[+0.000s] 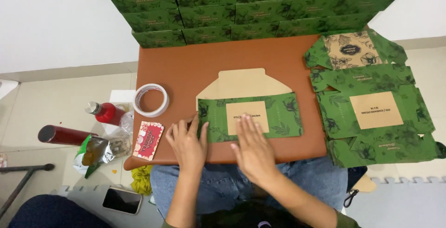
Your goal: Folding flat cardboard templates into boxes and stacking them on a pile.
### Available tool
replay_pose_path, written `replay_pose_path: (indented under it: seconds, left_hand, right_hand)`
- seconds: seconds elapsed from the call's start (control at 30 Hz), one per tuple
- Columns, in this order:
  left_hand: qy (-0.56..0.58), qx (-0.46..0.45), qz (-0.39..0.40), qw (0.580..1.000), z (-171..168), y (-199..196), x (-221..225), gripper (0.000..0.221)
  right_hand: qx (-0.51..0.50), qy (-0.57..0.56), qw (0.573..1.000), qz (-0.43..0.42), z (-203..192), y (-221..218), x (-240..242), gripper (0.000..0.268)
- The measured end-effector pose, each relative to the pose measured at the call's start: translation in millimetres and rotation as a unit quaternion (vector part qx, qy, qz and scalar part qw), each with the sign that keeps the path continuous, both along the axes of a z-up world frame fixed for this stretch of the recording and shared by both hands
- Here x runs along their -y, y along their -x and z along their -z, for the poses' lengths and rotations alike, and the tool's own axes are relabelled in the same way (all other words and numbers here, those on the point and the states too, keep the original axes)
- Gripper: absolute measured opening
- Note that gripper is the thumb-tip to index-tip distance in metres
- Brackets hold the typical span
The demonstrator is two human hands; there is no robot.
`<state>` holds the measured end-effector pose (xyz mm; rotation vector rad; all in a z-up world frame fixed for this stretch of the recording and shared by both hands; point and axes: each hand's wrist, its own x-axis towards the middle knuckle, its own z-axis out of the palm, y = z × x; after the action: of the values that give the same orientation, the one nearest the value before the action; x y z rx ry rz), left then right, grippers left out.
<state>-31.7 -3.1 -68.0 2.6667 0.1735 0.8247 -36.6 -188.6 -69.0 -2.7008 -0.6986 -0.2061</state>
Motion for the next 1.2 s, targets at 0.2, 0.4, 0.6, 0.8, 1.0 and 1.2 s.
replay_pose_path:
  seconds: [0.2, 0.4, 0.6, 0.8, 1.0, 1.2]
  left_hand:
    - [-0.029, 0.009, -0.009, 0.999, 18, -1, -5, 0.033]
    - [0.0, -0.027, -0.017, 0.999, 4, -1, -1, 0.03]
    - [-0.006, -0.032, -0.02, 0.999, -4, 1, 2, 0.028]
    - [-0.027, 0.005, -0.012, 1.0, 4, 0, -1, 0.029]
    - [-0.032, 0.007, -0.012, 0.999, 14, -1, -5, 0.03]
    - [-0.012, -0.016, -0.017, 1.0, 13, -1, -4, 0.027]
  right_hand:
    - [0.069, -0.044, 0.994, -0.076, 3, 7, -51, 0.069]
    - [0.02, 0.02, 0.999, -0.028, 10, 3, 14, 0.069]
    - [-0.022, 0.06, 0.992, 0.112, 3, -4, 102, 0.071]
    - [-0.001, 0.112, 0.987, 0.117, 12, -6, 73, 0.07]
    - [-0.006, 0.006, 0.999, -0.034, 6, -13, -31, 0.065]
    - [-0.15, 0.038, 0.987, -0.034, -29, -56, -33, 0.062]
